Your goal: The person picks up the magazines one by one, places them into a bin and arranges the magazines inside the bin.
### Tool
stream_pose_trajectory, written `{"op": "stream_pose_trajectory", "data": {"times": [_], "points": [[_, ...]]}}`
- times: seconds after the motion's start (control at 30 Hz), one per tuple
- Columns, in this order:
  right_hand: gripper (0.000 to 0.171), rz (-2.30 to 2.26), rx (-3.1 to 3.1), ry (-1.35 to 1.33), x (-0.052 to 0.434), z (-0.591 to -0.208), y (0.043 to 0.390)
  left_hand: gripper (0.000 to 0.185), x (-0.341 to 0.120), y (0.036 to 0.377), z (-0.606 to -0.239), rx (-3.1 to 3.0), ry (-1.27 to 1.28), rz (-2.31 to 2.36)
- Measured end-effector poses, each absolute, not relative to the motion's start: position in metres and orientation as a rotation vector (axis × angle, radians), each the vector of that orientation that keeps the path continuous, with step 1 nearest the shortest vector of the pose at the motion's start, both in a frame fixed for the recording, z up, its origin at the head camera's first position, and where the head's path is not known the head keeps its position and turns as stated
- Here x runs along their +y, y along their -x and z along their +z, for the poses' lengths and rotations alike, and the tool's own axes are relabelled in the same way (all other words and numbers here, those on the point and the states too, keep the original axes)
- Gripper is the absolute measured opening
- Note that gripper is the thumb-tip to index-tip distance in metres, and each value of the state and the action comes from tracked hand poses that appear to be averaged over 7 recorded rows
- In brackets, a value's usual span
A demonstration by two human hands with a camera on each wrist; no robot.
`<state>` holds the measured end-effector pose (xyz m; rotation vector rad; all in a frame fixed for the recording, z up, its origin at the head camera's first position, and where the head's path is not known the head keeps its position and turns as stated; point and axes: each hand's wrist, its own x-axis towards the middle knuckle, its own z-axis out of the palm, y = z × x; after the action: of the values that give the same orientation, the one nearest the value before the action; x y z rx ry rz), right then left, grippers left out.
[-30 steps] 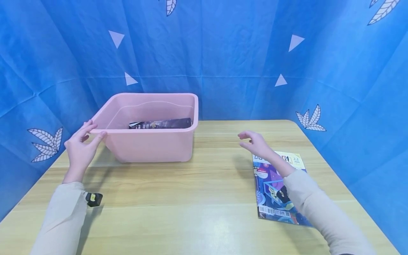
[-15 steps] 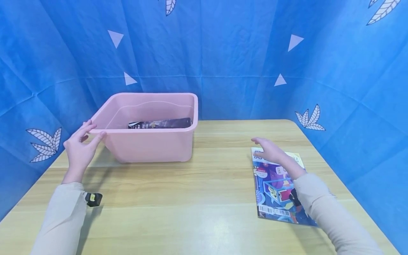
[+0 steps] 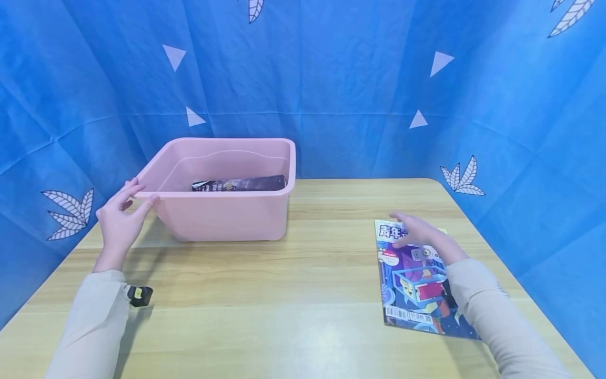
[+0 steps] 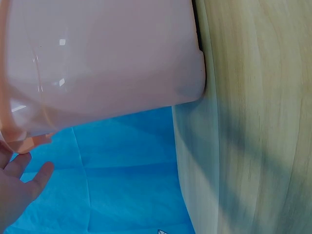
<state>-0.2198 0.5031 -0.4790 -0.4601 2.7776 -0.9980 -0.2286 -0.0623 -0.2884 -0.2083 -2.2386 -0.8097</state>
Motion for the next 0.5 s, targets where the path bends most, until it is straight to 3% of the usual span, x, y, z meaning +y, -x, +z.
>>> {"op": "stream_pose_trajectory", "data": {"times": [0.5], "points": [[0.070, -0.930, 2.735, 0.450, 0.515, -0.493, 0.224, 0.043, -0.060, 0.229, -0.289, -2.218, 0.228, -0.794]]}}
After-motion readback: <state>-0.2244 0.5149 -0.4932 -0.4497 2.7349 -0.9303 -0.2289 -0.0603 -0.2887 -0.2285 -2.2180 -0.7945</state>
